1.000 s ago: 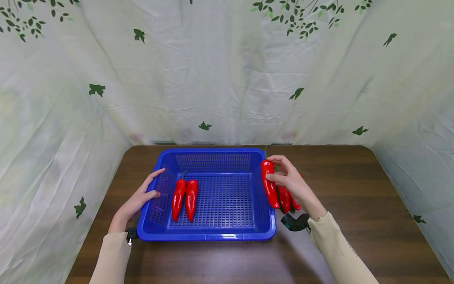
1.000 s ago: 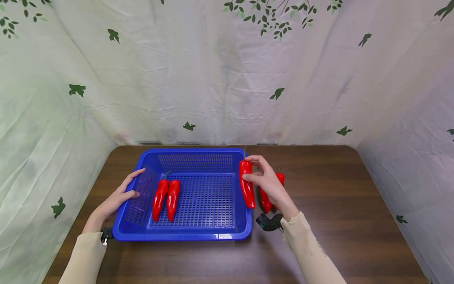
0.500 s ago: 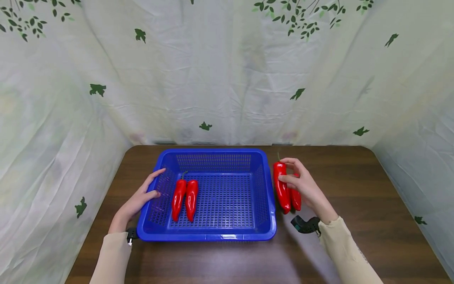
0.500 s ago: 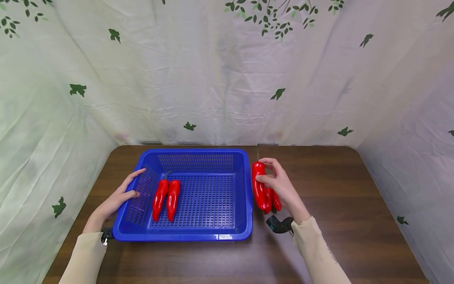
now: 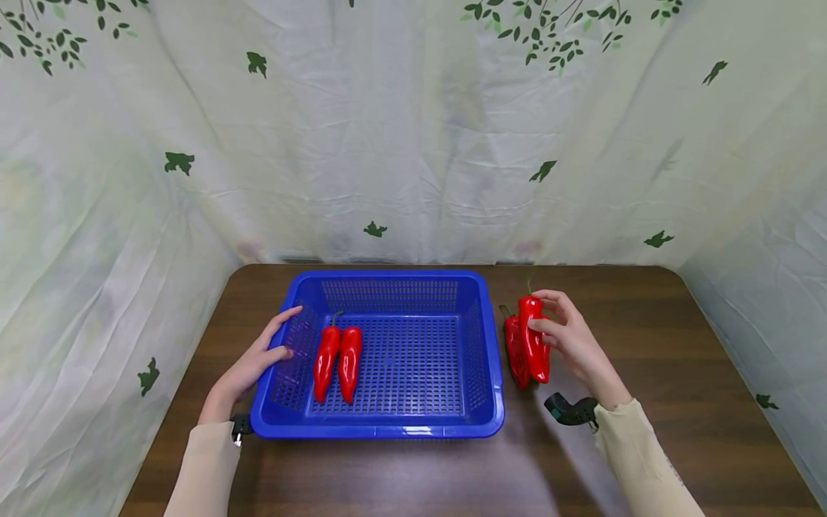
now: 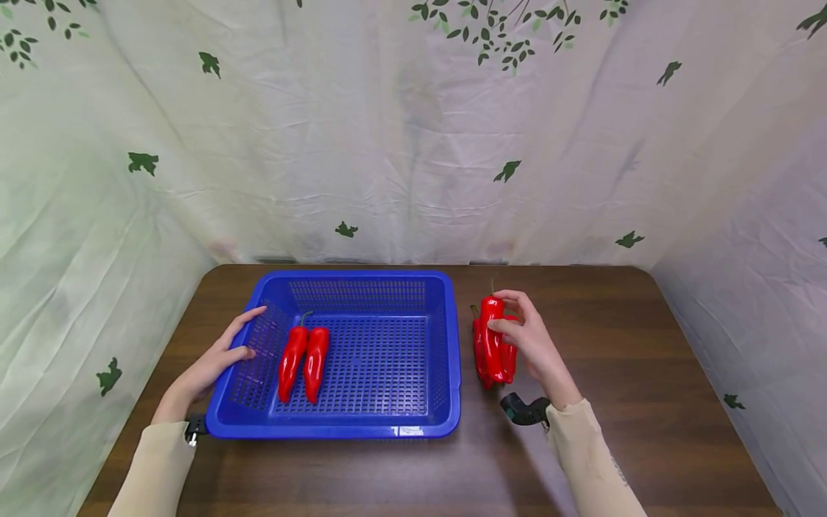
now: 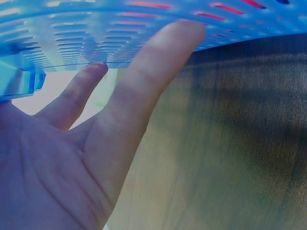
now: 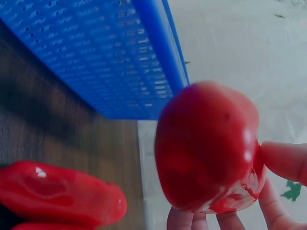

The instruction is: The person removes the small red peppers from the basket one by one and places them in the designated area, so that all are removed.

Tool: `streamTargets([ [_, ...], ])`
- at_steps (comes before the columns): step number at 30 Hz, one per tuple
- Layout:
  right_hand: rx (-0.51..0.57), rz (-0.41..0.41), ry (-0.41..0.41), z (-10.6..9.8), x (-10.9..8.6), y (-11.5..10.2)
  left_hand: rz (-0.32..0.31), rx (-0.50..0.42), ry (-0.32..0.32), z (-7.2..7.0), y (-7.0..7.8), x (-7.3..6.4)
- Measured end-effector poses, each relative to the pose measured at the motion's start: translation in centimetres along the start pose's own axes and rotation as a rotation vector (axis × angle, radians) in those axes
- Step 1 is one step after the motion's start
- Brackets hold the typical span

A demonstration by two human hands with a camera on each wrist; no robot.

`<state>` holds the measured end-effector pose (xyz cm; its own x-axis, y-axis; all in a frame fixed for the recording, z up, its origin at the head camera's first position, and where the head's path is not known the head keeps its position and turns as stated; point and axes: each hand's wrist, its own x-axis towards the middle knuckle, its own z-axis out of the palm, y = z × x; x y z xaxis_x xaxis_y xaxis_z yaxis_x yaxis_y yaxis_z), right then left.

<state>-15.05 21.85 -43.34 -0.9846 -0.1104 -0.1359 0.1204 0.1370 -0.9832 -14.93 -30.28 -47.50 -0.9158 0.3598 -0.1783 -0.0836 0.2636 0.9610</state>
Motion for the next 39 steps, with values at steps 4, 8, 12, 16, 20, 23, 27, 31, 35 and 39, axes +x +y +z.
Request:
streamTargets([
  [4,0.018,-0.003,0.011,-0.6,-0.1,0.3,0.003,-0.004,-0.002,0.0,0.0,0.0],
  [8,0.024,-0.001,0.024,-1.0,-0.1,0.6,0.005,-0.011,-0.004,0.0,0.0,0.0],
  [12,0.024,-0.004,0.027,-1.4,-0.1,1.0,0.007,-0.011,-0.006,0.0,-0.1,0.0],
  [16,0.033,-0.003,0.028,-1.8,-0.1,1.4,0.009,-0.006,-0.004,0.0,-0.1,0.0],
  [20,0.030,-0.007,0.031,-2.3,-0.2,1.8,0.008,0.006,0.001,0.0,0.0,0.0],
  [23,0.025,-0.004,0.041,-2.7,-0.2,2.0,0.006,0.008,0.004,0.0,0.0,0.0],
  [27,0.015,0.016,0.054,-3.2,-0.2,2.3,0.004,0.002,0.006,0.1,0.1,0.0],
  [31,0.003,0.041,0.063,-3.6,-0.2,2.8,0.002,-0.001,0.006,0.1,0.2,-0.1],
  [35,0.010,0.058,0.074,-3.9,-0.1,3.2,-0.001,-0.002,0.007,0.1,0.1,-0.1],
  [39,0.012,0.071,0.097,-4.1,0.0,3.6,-0.004,-0.002,0.009,0.1,0.1,0.0],
])
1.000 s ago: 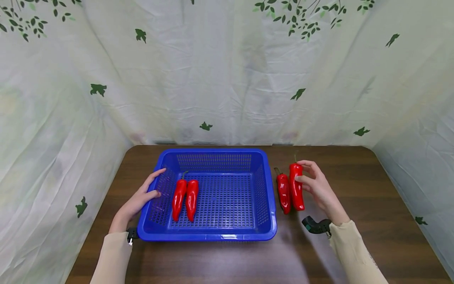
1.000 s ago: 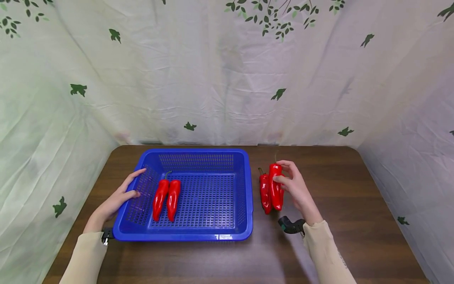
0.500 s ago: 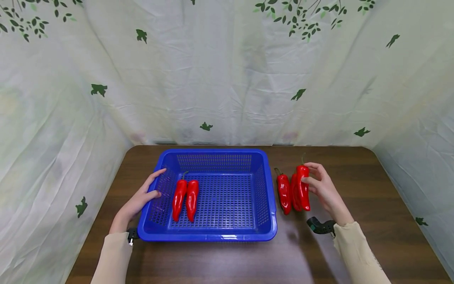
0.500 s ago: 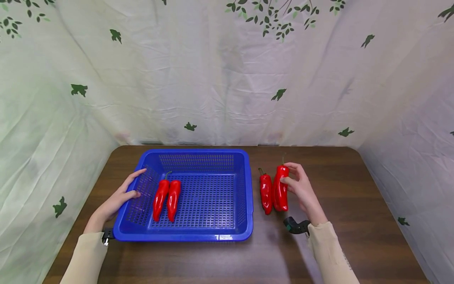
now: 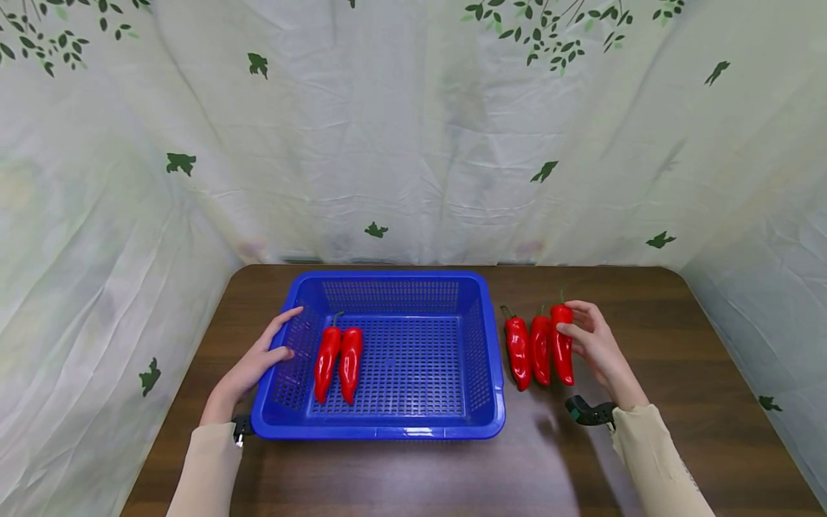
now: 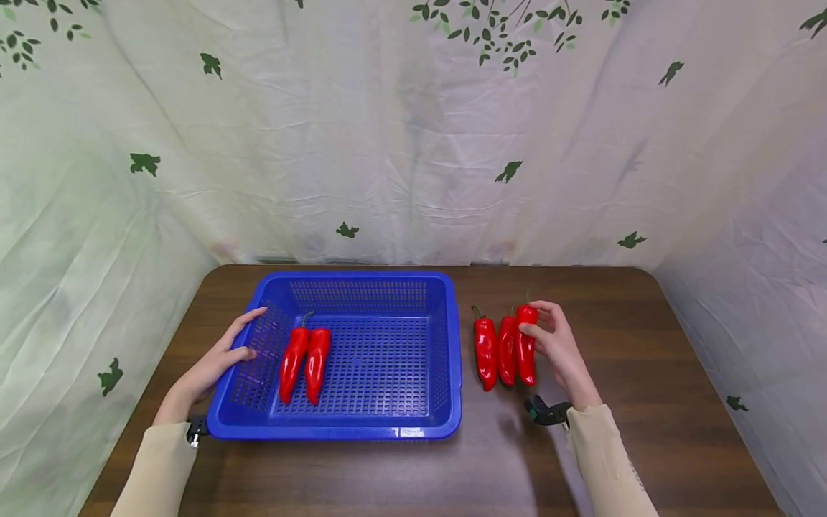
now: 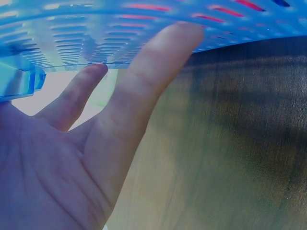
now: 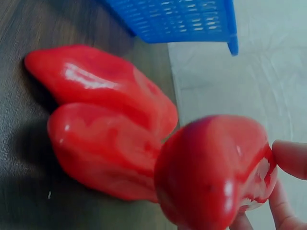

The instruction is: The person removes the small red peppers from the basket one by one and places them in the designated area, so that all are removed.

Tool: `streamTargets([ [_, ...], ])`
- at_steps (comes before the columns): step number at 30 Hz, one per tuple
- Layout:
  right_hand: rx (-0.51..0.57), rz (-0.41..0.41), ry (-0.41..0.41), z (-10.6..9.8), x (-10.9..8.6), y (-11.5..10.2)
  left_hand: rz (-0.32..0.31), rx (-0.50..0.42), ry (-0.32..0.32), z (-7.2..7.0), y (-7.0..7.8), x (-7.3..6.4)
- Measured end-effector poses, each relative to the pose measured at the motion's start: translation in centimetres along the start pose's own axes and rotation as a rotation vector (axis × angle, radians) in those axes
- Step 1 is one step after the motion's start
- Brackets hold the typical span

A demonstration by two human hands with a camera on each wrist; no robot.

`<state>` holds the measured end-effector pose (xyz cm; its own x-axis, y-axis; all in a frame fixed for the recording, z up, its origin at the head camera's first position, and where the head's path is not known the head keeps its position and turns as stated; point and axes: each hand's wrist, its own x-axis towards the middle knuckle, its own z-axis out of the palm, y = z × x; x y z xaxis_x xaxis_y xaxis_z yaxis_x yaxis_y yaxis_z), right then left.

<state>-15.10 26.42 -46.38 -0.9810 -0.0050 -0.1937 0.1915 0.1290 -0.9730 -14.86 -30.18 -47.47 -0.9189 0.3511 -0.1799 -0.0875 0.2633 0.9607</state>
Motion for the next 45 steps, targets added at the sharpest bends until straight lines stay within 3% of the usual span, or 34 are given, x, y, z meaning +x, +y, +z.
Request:
streamTargets([
  [24,-0.017,0.008,0.121,-0.9,1.0,3.4,-0.004,0.003,0.007,0.1,-0.2,-0.1],
  [45,-0.199,0.054,0.197,-0.1,2.0,3.8,-0.008,0.005,0.007,0.1,0.1,0.0],
])
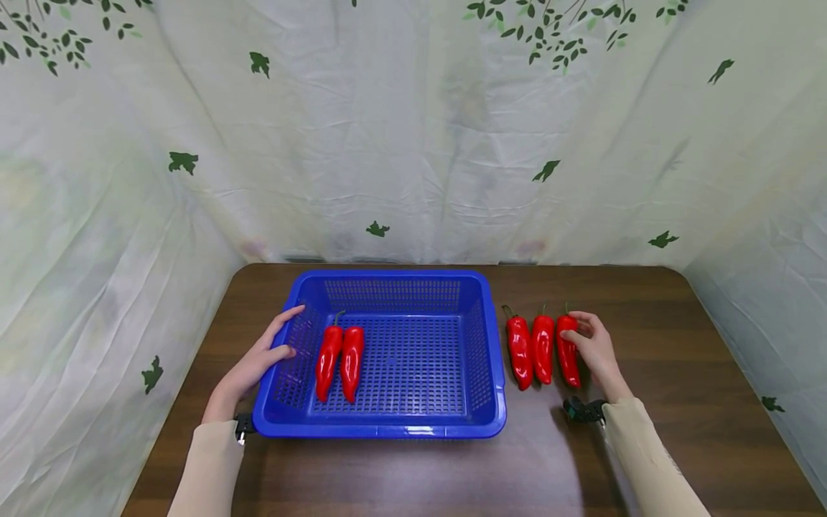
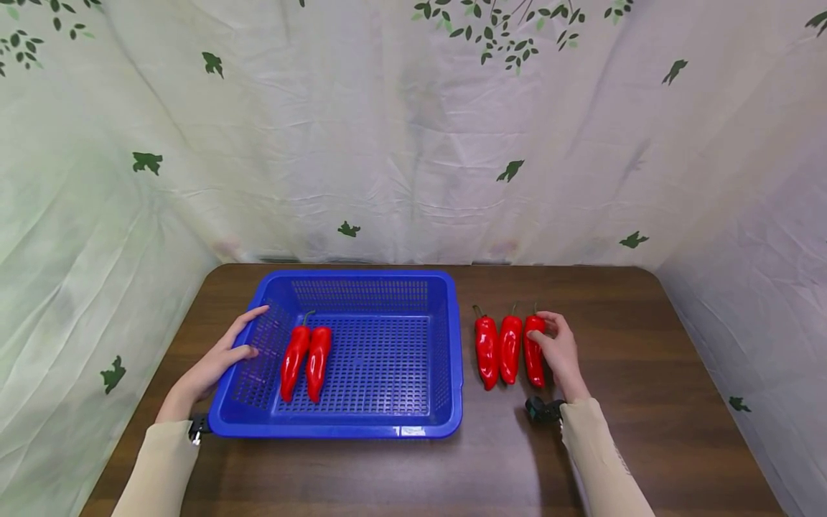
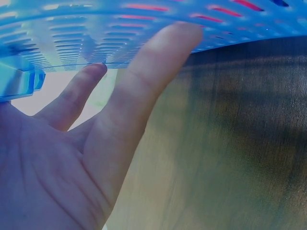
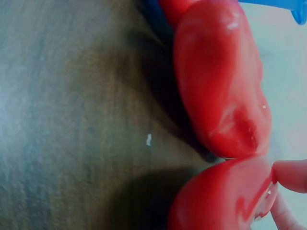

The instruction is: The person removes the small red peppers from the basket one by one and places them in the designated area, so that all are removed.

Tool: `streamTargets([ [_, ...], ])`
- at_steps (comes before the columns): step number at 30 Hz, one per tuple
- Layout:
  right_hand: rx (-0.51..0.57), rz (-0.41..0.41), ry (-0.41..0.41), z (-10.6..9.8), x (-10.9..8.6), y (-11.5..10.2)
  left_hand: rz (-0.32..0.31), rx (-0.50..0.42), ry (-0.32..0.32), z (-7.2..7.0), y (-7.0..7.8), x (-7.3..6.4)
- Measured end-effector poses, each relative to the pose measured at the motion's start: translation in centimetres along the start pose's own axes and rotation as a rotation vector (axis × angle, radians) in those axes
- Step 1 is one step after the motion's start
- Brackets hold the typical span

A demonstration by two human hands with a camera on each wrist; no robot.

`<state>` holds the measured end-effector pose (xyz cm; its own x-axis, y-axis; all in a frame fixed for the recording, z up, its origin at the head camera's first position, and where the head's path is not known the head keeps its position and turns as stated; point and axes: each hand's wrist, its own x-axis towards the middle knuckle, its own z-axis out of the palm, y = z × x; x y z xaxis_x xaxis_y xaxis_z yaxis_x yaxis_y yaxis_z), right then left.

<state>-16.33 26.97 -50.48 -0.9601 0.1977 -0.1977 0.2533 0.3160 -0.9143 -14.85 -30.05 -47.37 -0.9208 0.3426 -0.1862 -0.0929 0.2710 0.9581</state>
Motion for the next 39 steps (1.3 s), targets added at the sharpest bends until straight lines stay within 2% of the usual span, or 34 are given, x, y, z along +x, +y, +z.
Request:
streamTargets([
  [10,-0.017,-0.003,-0.026,0.22,-0.03,0.05,-0.001,-0.013,-0.004,-0.01,-0.02,-0.04],
  [21,-0.005,-0.028,-0.006,0.06,-0.44,0.25,0.002,-0.051,-0.007,0.00,-0.05,-0.06],
  [39,0.030,0.000,0.004,-0.27,-0.68,0.09,-0.001,-0.020,-0.030,-0.34,0.18,-0.12],
])
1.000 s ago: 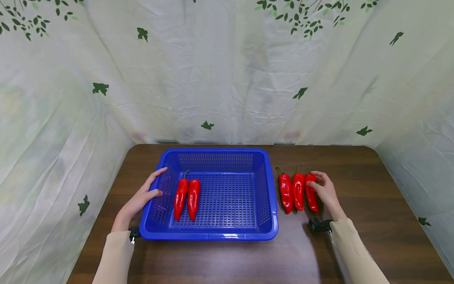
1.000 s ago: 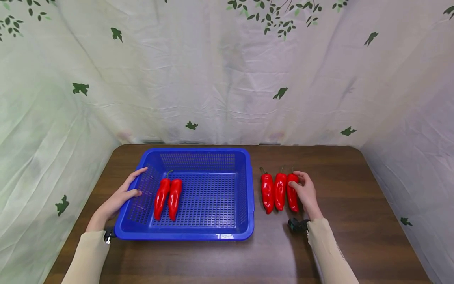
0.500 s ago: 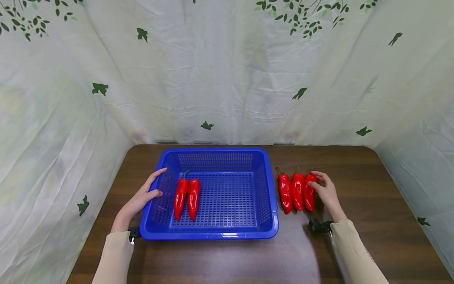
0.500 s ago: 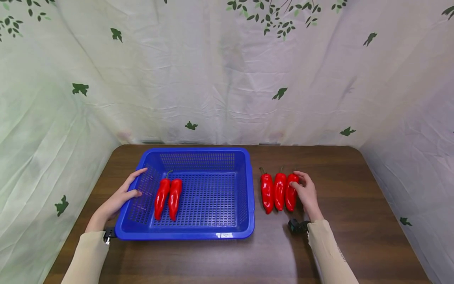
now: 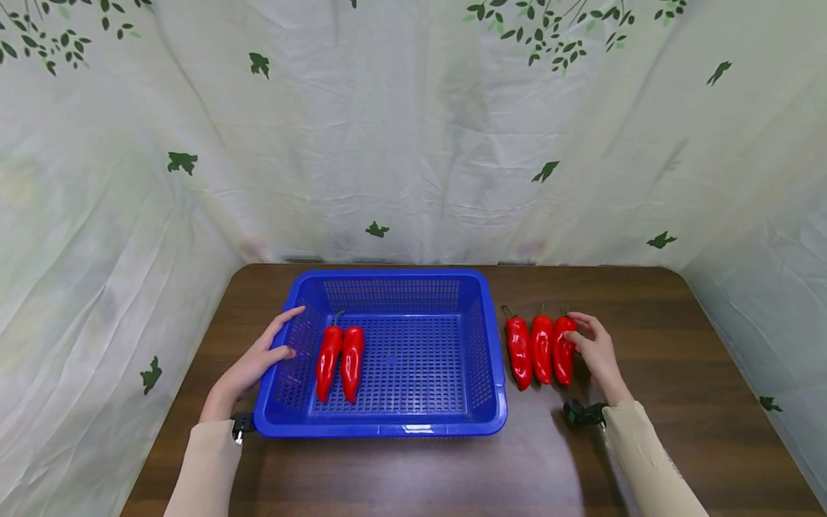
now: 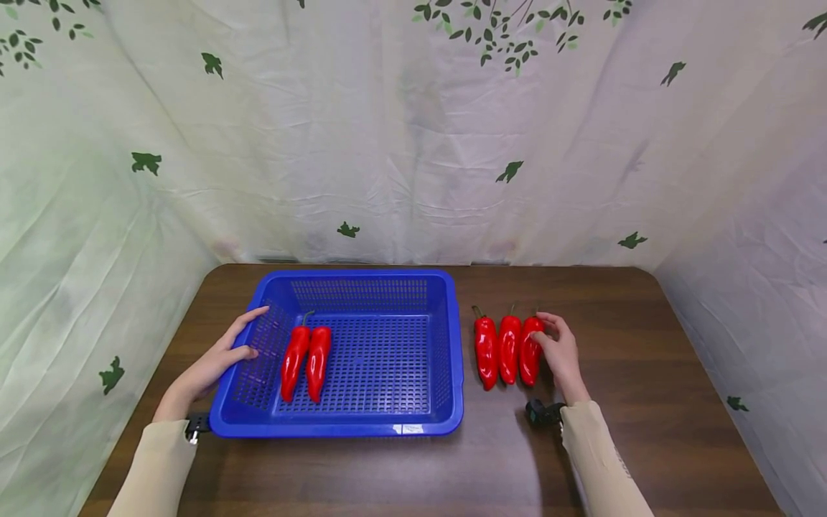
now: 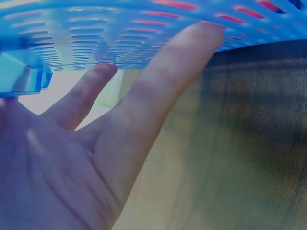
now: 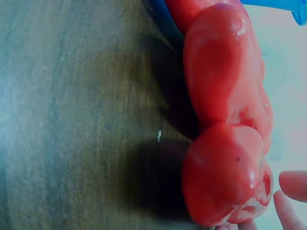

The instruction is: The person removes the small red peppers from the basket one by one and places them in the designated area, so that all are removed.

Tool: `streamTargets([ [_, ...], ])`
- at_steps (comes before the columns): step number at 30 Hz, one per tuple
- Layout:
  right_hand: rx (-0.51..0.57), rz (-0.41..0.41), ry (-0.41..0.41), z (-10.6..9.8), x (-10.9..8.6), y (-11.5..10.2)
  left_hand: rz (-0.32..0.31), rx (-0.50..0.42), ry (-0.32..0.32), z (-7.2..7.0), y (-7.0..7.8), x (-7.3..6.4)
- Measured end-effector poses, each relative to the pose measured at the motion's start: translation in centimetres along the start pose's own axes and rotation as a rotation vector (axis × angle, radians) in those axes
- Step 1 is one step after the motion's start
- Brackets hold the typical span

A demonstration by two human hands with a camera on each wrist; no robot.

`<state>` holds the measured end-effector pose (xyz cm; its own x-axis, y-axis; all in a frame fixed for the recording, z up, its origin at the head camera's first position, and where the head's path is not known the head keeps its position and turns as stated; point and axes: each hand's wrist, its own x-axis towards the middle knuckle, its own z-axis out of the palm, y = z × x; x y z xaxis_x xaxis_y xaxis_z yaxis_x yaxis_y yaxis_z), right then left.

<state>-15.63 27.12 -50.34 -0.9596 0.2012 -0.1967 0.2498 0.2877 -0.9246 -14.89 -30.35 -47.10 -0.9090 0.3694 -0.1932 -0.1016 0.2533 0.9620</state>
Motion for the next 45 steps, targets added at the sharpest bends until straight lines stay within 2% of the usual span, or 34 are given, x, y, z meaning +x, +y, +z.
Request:
streamTargets([
  [10,0.063,-0.013,0.072,-0.5,-0.5,-1.5,0.000,0.018,0.001,-0.1,0.0,0.1],
  [18,0.081,-0.125,0.021,-0.2,-1.1,-3.9,-0.006,0.010,0.002,-0.1,0.0,0.1],
  [29,0.131,-0.224,-0.157,2.6,-3.0,-7.6,-0.004,0.003,-0.003,-0.2,-0.1,0.1],
  [39,0.210,-0.226,-0.367,6.2,-3.9,-10.0,0.002,0.013,-0.011,-0.2,-0.1,0.1],
  [45,0.220,-0.240,-0.441,8.5,-4.3,-11.1,0.000,0.021,-0.009,-0.2,-0.2,0.2],
])
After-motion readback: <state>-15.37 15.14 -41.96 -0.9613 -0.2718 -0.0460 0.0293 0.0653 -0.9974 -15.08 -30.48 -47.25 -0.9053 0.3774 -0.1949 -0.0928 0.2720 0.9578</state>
